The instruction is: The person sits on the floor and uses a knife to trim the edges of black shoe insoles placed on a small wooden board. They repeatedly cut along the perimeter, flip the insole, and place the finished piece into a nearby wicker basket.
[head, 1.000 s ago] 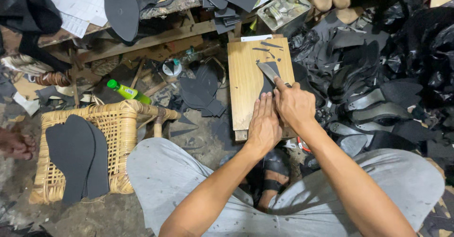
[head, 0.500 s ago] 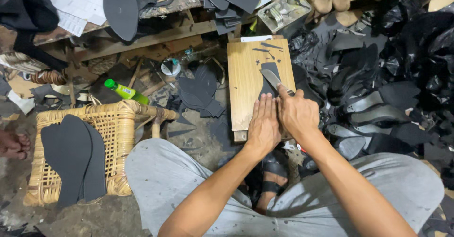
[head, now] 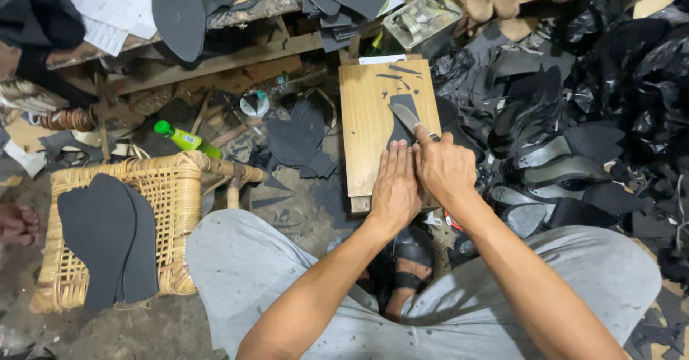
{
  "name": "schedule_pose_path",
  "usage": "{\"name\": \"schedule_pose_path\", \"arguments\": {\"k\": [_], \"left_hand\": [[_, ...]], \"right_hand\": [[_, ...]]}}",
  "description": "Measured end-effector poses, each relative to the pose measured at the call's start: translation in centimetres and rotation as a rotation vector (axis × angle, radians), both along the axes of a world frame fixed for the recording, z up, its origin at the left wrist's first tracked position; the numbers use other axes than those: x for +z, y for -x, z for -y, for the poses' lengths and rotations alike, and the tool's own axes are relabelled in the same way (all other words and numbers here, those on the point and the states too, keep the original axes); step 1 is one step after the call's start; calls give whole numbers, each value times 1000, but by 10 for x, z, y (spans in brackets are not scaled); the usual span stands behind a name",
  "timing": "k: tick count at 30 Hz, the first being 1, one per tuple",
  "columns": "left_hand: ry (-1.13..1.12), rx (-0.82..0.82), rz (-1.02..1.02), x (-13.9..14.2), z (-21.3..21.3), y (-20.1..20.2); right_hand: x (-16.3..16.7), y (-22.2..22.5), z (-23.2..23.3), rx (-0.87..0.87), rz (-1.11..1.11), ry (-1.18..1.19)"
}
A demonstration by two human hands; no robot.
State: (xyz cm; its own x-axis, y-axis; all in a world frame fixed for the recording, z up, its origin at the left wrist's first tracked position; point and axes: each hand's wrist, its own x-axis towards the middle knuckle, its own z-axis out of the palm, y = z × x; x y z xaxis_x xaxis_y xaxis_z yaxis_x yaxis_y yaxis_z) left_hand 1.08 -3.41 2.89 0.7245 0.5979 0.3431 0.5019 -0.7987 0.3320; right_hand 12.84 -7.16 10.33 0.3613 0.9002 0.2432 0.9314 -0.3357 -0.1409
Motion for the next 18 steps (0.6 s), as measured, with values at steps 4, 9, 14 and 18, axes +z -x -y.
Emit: {"name": "schedule_pose_path", "arguments": {"k": [4, 9, 14, 18], "left_hand": [[-6, -6, -33, -1, -1, 0], [9, -5, -44, 1, 0, -1], [-119, 27, -12, 2, 3, -2], [120, 33, 85, 10, -1, 2]], "right_hand": [[-2, -2, -18, 8, -31, -41], [3, -9, -26, 1, -34, -2], [-9, -9, -18, 3, -2, -3], [-24, -22, -30, -78, -212, 13]]}}
